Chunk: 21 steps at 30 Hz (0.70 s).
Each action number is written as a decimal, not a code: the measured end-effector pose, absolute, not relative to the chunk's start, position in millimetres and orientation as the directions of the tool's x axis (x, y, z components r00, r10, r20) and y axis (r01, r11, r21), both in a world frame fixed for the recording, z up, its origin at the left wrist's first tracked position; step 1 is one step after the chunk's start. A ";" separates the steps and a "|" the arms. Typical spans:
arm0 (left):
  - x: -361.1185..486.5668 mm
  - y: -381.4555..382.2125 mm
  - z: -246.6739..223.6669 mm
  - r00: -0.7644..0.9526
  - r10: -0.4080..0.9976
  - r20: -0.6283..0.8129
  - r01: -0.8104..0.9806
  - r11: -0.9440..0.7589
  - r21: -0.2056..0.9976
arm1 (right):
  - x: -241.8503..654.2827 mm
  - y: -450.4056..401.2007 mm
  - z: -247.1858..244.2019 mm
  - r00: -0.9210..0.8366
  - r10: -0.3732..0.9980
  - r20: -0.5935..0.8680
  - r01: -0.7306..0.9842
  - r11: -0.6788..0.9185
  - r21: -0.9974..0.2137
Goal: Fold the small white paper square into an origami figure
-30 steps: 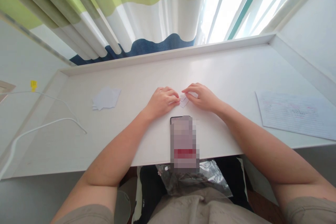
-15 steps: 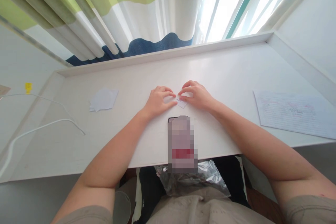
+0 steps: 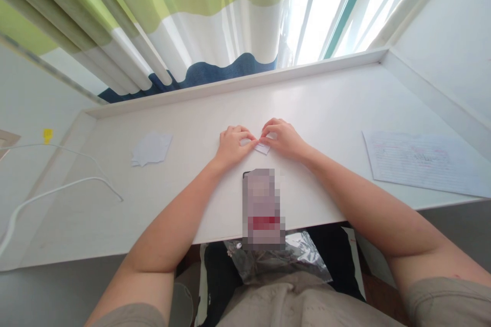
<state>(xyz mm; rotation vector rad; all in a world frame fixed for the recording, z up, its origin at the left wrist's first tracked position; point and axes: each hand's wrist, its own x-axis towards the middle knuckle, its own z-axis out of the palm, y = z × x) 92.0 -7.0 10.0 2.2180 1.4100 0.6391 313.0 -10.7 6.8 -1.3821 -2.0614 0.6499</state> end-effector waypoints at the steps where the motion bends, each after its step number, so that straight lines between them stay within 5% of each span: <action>1: 92.2 -6.7 10.3 0.377 0.915 0.146 0.713 -0.387 0.585 | 312.3 -10.4 6.1 -0.301 0.936 0.182 0.668 0.343 -0.660; 15: 100.5 -0.6 1.2 0.246 0.955 0.163 0.736 -0.294 0.609 | 299.5 -5.3 4.1 -0.287 0.946 0.149 0.811 0.323 -0.488; 21: 103.1 -3.4 8.2 0.227 0.966 0.125 0.764 -0.256 0.592 | 302.5 -0.4 -0.3 -0.215 0.966 0.146 0.778 0.260 -0.572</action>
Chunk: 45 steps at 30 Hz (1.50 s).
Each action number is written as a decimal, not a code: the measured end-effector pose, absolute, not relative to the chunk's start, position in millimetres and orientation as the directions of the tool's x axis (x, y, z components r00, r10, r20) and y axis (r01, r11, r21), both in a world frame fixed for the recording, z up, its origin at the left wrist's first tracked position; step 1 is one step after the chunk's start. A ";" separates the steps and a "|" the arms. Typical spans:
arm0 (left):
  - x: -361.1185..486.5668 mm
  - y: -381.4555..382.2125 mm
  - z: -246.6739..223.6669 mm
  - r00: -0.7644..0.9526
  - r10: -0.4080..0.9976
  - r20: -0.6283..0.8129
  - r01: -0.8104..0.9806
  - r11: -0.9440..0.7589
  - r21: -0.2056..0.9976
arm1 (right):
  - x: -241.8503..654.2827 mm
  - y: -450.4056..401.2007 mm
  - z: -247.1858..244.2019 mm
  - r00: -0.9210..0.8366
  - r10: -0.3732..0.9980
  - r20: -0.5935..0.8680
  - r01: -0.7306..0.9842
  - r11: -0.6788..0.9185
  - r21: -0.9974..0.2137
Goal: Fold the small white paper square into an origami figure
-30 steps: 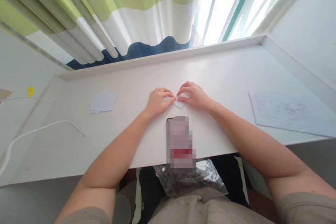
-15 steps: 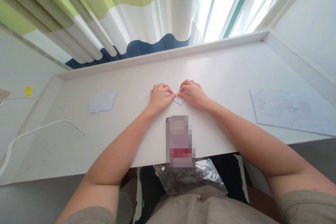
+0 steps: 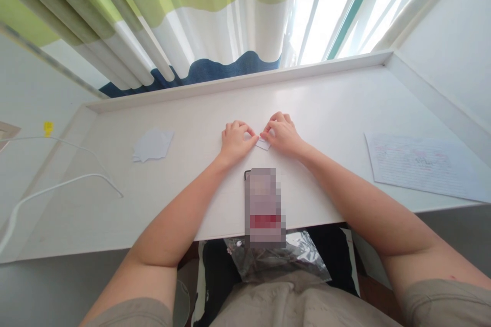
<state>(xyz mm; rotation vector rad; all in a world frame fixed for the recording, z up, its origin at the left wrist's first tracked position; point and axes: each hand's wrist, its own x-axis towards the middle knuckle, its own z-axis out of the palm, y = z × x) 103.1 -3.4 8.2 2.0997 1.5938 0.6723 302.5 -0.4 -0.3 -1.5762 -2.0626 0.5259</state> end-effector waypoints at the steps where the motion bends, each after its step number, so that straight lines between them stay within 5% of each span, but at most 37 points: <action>1: 103.1 -3.7 8.8 0.221 0.967 0.127 0.763 -0.252 0.594 | 303.7 1.4 -1.6 -0.180 0.972 0.151 0.761 0.235 -0.605; 8: 102.0 -3.2 4.7 0.213 0.961 0.175 0.734 -0.275 0.621 | 304.7 11.1 -6.9 -0.047 0.989 0.142 0.702 0.134 -0.699; 17: 96.7 -7.5 9.1 0.266 0.945 0.189 0.707 -0.324 0.629 | 325.7 -2.8 5.0 -0.198 0.944 0.265 0.457 0.328 -0.827; 27: 91.8 -8.7 10.0 0.238 0.947 0.217 0.671 -0.322 0.668 | 323.8 -4.5 6.9 -0.503 0.826 0.256 0.537 0.531 -0.655; 36: 87.6 -20.8 15.0 0.251 0.955 0.160 0.723 -0.295 0.624 | 316.7 -2.7 1.1 -0.423 0.869 0.257 0.643 0.488 -0.591; 45: 88.5 -17.7 13.3 0.280 0.950 0.139 0.755 -0.307 0.580 | 307.0 -2.8 0.6 -0.256 0.927 0.276 0.661 0.376 -0.649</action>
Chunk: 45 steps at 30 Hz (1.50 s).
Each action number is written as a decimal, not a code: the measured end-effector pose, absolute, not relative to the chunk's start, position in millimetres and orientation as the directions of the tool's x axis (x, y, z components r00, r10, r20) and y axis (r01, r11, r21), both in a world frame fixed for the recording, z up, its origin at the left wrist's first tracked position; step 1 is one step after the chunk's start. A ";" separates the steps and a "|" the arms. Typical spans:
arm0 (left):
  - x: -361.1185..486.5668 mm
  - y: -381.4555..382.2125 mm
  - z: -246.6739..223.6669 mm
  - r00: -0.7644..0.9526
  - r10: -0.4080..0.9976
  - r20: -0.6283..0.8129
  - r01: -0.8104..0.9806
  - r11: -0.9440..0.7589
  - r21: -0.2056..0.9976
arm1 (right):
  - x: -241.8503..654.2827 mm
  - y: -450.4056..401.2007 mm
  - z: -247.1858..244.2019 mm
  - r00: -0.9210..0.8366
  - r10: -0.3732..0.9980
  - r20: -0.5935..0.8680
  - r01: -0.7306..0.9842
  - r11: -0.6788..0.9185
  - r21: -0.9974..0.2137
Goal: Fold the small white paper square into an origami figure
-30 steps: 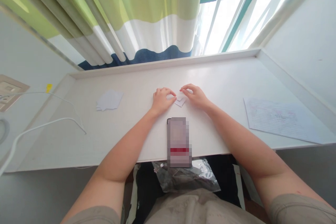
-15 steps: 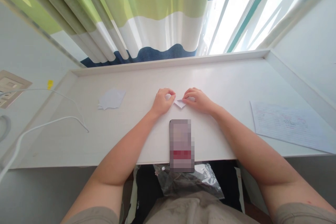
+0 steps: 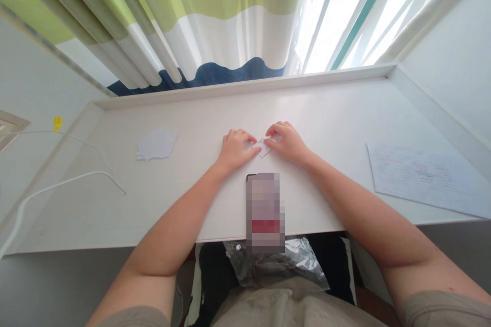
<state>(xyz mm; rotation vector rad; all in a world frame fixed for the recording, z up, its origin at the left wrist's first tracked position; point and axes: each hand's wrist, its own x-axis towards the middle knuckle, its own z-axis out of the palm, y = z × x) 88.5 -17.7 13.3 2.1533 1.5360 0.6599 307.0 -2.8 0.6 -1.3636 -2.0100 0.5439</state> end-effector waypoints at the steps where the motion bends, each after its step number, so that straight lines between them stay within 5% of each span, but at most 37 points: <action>1: 87.8 -17.3 12.4 0.284 0.947 0.148 0.751 -0.316 0.580 | 307.7 -3.2 1.5 -0.276 0.914 0.296 0.645 0.405 -0.648; 6: 85.4 -16.6 9.2 0.315 0.932 0.177 0.730 -0.358 0.582 | 315.1 -10.1 8.9 -0.517 0.771 0.371 0.520 0.628 -0.579; 11: 82.8 -17.7 10.8 0.352 0.921 0.167 0.727 -0.382 0.570 | 322.0 -13.2 12.4 -0.646 0.712 0.275 0.451 0.647 -0.615; 25: 76.6 -18.6 15.0 0.420 0.901 0.114 0.717 -0.406 0.567 | 322.3 -13.1 12.4 -0.536 0.816 0.219 0.391 0.469 -0.792; 36: 78.9 -19.9 18.5 0.405 0.905 0.128 0.710 -0.399 0.580 | 316.0 -19.1 15.6 -0.405 0.901 0.156 0.510 0.365 -0.779; 45: 90.1 -15.8 12.0 0.352 0.926 0.138 0.753 -0.368 0.545 | 311.3 -17.2 10.6 -0.410 0.882 0.232 0.550 0.443 -0.708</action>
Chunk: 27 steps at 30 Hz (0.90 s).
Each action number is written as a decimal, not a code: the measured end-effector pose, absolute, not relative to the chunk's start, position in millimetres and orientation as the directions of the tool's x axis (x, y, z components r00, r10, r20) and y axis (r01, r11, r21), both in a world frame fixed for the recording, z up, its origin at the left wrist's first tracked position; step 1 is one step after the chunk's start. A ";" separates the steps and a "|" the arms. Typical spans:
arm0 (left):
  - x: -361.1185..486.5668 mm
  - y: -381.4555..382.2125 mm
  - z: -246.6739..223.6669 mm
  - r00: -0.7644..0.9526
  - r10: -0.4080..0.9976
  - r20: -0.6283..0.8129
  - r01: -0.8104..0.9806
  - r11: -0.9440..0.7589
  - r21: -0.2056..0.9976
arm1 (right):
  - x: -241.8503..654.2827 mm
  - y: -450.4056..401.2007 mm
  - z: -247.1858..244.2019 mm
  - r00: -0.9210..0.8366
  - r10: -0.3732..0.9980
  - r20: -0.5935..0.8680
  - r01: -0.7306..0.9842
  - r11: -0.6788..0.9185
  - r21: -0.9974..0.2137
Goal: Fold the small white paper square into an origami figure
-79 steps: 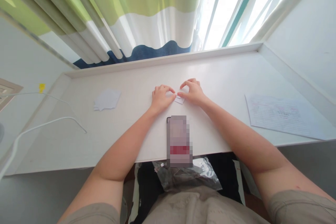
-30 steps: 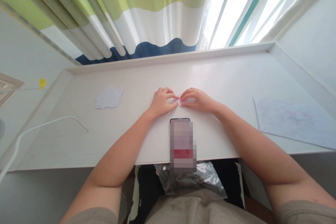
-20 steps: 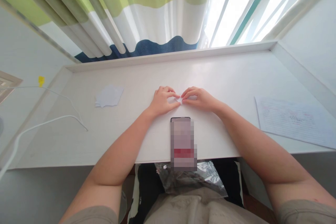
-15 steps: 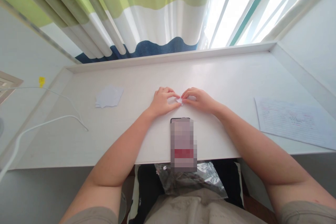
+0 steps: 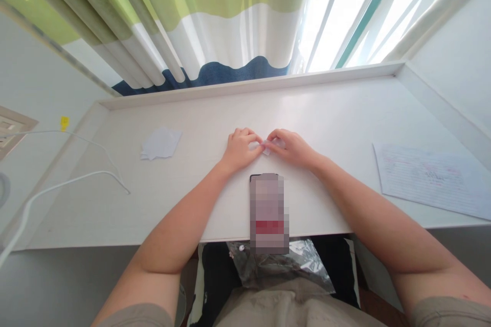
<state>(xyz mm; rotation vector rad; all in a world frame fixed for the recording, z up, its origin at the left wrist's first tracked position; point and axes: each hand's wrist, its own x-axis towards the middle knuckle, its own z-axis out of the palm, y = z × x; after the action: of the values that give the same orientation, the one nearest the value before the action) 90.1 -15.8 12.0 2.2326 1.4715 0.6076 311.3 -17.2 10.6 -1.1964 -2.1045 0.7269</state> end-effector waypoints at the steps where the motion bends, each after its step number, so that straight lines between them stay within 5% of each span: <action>1: 91.1 -15.5 11.8 0.351 0.926 0.138 0.756 -0.367 0.542 | 311.3 -17.0 10.1 -0.423 0.873 0.242 0.549 0.459 -0.698; 15: 97.5 -10.1 12.9 0.365 0.916 0.166 0.776 -0.397 0.491 | 298.8 -7.4 7.7 -0.289 0.924 0.250 0.667 0.382 -0.640; 27: 98.4 -6.9 10.9 0.299 0.935 0.190 0.767 -0.354 0.535 | 298.5 -15.1 21.2 -0.251 0.961 0.116 0.703 0.264 -0.660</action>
<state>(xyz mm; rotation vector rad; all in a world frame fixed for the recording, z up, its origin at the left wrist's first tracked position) 98.4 -6.9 10.9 2.2304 1.5329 0.6815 298.5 -15.1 21.2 -1.5000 -2.0347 0.6713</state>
